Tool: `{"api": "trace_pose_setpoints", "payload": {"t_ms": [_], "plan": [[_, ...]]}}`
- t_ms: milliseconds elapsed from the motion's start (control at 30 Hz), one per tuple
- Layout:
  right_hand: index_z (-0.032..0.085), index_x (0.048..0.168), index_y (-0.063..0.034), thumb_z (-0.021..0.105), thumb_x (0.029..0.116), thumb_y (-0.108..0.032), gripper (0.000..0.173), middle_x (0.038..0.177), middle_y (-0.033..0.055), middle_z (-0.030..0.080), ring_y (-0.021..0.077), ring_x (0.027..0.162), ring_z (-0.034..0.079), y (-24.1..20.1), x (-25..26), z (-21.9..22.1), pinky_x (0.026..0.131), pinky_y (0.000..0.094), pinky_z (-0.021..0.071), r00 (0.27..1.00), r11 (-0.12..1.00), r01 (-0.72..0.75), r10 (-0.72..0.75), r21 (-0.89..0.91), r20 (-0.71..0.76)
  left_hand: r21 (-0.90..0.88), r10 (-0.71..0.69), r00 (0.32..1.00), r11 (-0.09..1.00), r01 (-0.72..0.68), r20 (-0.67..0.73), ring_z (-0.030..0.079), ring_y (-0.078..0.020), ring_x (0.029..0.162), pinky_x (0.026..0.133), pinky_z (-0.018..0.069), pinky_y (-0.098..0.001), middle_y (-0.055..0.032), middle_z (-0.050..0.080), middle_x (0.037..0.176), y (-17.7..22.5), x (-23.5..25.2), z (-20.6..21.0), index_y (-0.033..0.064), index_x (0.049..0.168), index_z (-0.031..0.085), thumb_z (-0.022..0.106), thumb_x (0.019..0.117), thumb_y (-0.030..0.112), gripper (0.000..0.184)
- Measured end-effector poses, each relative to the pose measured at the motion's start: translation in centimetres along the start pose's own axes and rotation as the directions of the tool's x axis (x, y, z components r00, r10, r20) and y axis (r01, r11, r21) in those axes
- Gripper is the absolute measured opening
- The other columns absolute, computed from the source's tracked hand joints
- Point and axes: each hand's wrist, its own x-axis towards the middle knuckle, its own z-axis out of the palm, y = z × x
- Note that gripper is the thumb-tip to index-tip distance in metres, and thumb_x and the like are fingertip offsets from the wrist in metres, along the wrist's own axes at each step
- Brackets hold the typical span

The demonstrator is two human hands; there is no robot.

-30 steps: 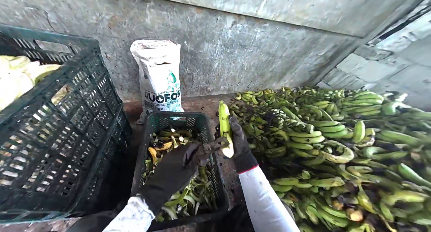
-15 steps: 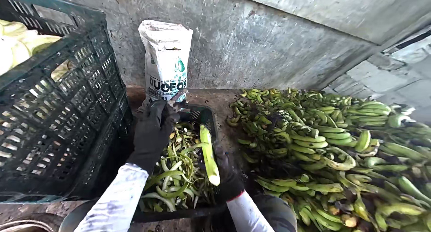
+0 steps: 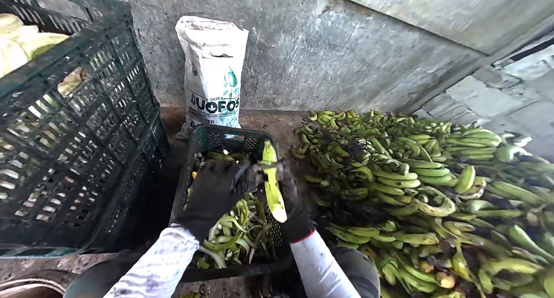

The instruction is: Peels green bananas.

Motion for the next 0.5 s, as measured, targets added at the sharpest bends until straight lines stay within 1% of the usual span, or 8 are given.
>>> {"api": "trace_pose_setpoints", "payload": {"t_ms": [67, 100, 167, 233, 267, 333, 400, 500], "plan": [[0.062, 0.111, -0.0088, 0.050, 0.1045, -0.042, 0.036, 0.084, 0.0064, 0.070, 0.0131, 0.066, 0.070, 1.0, -1.0, 0.3, 0.057, 0.0284, 0.0602, 0.998, 0.995, -0.063, 0.063, 0.081, 0.004, 0.077, -0.067, 0.988, 0.994, 0.078, -0.139, 0.060, -0.0444, 0.119, 0.098, 0.0454, -0.0644, -0.0209, 0.066, 0.125, -1.0, 0.7, 0.5, 0.0262, 0.140, 0.063, 0.061, 0.0950, 0.051, 0.051], [0.061, 0.111, -0.0091, 0.048, 0.1050, -0.041, 0.035, 0.085, 0.0047, 0.070, 0.0111, 0.068, 0.069, 1.3, -1.7, 0.4, 0.059, 0.0272, 0.0602, 0.999, 0.998, -0.041, 0.041, 0.045, -0.018, 0.061, -0.119, 0.978, 0.989, 0.131, -0.172, 0.060, -0.0443, 0.118, 0.098, 0.0455, -0.0644, -0.0214, 0.065, 0.125, -1.2, 1.1, 0.3, 0.0249, 0.142, 0.061, 0.062, 0.0950, 0.051, 0.054], [0.061, 0.120, -0.0116, 0.048, 0.1054, -0.041, 0.035, 0.096, 0.0002, 0.073, 0.0067, 0.083, 0.071, 1.4, -2.6, -0.2, 0.072, 0.0254, 0.0611, 0.999, 0.997, 0.033, -0.034, -0.072, -0.015, -0.043, -0.229, 0.960, 0.973, 0.225, -0.159, 0.061, -0.0449, 0.117, 0.094, 0.0496, -0.0656, -0.0225, 0.063, 0.128, -1.3, 1.5, -0.9, 0.0215, 0.146, 0.057, 0.059, 0.0968, 0.058, 0.061], [0.060, 0.113, -0.0118, 0.055, 0.1019, -0.045, 0.035, 0.083, 0.0009, 0.071, 0.0090, 0.067, 0.070, 0.7, -2.4, -0.5, 0.057, 0.0274, 0.0609, 0.993, 0.991, 0.069, -0.079, -0.112, -0.091, -0.139, -0.265, 0.963, 0.957, 0.256, -0.055, 0.062, -0.0428, 0.116, 0.092, 0.0505, -0.0662, -0.0204, 0.062, 0.131, -0.9, 1.4, -2.0, 0.0216, 0.147, 0.054, 0.056, 0.0977, 0.060, 0.063], [0.057, 0.114, -0.0118, 0.056, 0.1012, -0.045, 0.035, 0.080, 0.0003, 0.070, 0.0083, 0.064, 0.069, 0.1, -1.9, -0.9, 0.055, 0.0265, 0.0600, 0.987, 0.984, 0.104, -0.120, -0.148, -0.106, -0.181, -0.260, 0.965, 0.948, 0.261, 0.033, 0.065, -0.0386, 0.112, 0.090, 0.0525, -0.0646, -0.0170, 0.064, 0.129, -0.4, 1.0, -2.3, 0.0235, 0.147, 0.054, 0.053, 0.0983, 0.062, 0.062], [0.055, 0.120, -0.0103, 0.051, 0.1027, -0.037, 0.032, 0.087, -0.0026, 0.069, 0.0036, 0.072, 0.067, -1.3, -0.6, -1.5, 0.063, 0.0219, 0.0599, 0.948, 0.922, 0.229, -0.284, -0.312, -0.142, -0.331, -0.199, 0.952, 0.904, 0.270, 0.233, 0.068, -0.0285, 0.102, 0.088, 0.0557, -0.0566, -0.0118, 0.068, 0.121, 0.9, 0.0, -2.5, 0.0230, 0.145, 0.056, 0.052, 0.0994, 0.060, 0.059], [0.050, 0.130, -0.0048, 0.042, 0.1054, -0.032, 0.038, 0.095, -0.0008, 0.064, 0.0039, 0.081, 0.064, -2.5, 0.9, -1.9, 0.072, 0.0239, 0.0584, 0.881, 0.827, 0.268, -0.418, -0.494, -0.221, -0.438, -0.115, 0.923, 0.854, 0.280, 0.367, 0.067, -0.0180, 0.104, 0.093, 0.0557, -0.0458, -0.0050, 0.068, 0.123, 2.4, -1.2, -2.5, 0.0246, 0.144, 0.057, 0.052, 0.0991, 0.062, 0.059], [0.042, 0.142, -0.0048, 0.042, 0.1047, -0.034, 0.047, 0.101, 0.0019, 0.062, 0.0061, 0.083, 0.064, -3.3, 2.3, -1.5, 0.074, 0.0268, 0.0578, 0.837, 0.788, 0.265, -0.474, -0.556, -0.274, -0.464, -0.019, 0.931, 0.863, 0.199, 0.365, 0.066, -0.0177, 0.111, 0.098, 0.0543, -0.0440, -0.0059, 0.066, 0.127, 3.5, -1.8, -2.0, 0.0227, 0.145, 0.058, 0.052, 0.0982, 0.064, 0.062]]}}
